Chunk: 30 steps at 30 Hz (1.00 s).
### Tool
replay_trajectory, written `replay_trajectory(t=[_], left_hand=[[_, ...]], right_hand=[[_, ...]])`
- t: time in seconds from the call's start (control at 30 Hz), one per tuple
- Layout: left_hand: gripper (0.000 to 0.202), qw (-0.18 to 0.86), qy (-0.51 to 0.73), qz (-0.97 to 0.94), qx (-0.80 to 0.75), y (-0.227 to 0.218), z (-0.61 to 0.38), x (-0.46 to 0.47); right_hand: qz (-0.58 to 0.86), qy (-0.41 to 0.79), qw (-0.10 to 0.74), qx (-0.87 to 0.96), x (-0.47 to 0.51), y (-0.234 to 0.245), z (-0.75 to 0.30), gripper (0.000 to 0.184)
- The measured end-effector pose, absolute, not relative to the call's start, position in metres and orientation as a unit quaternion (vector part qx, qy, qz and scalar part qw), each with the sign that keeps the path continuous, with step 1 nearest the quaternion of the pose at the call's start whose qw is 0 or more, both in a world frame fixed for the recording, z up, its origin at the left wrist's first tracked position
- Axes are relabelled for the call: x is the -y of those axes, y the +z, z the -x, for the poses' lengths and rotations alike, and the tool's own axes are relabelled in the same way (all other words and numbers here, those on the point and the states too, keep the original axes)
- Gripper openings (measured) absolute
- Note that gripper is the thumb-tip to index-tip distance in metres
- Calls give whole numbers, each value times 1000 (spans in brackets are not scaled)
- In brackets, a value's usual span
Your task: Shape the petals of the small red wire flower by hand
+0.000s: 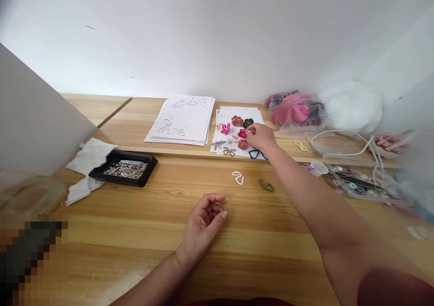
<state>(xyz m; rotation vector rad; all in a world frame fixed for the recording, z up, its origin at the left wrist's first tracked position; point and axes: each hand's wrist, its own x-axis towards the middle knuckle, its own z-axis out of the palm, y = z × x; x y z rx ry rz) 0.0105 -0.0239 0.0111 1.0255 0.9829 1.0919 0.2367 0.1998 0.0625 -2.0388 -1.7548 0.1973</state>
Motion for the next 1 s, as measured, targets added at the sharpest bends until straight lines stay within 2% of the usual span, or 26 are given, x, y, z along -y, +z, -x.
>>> replay_trajectory(t=[0.3,0.43,0.5,0.63,0.73,0.8,1.0], left_hand=[[27,624,480,-450,-421,9,-11,24],[27,629,482,-447,-415,8,-11,24],[27,630,484,-445,-413,8,-10,24],[27,634,491,-435,-409,7,-11,22],[28,631,500,-433,-406,6,-11,22],[30,624,504,-443,-401,5,-11,23],[31,616,499,-457,-404,3,-10,21]], right_hand=[[708,132,211,661,-170,71,-234,20],[700,156,225,660,-172,67,-227,12],[700,163,247,651,-169,67,-226,12],[691,188,307,626,-136,71,-227,24],[629,276,403,605,-93,67,-224,30],[612,322,436,576,-69,61,-221,34],[631,397,445,496,-47,48,-216,40]])
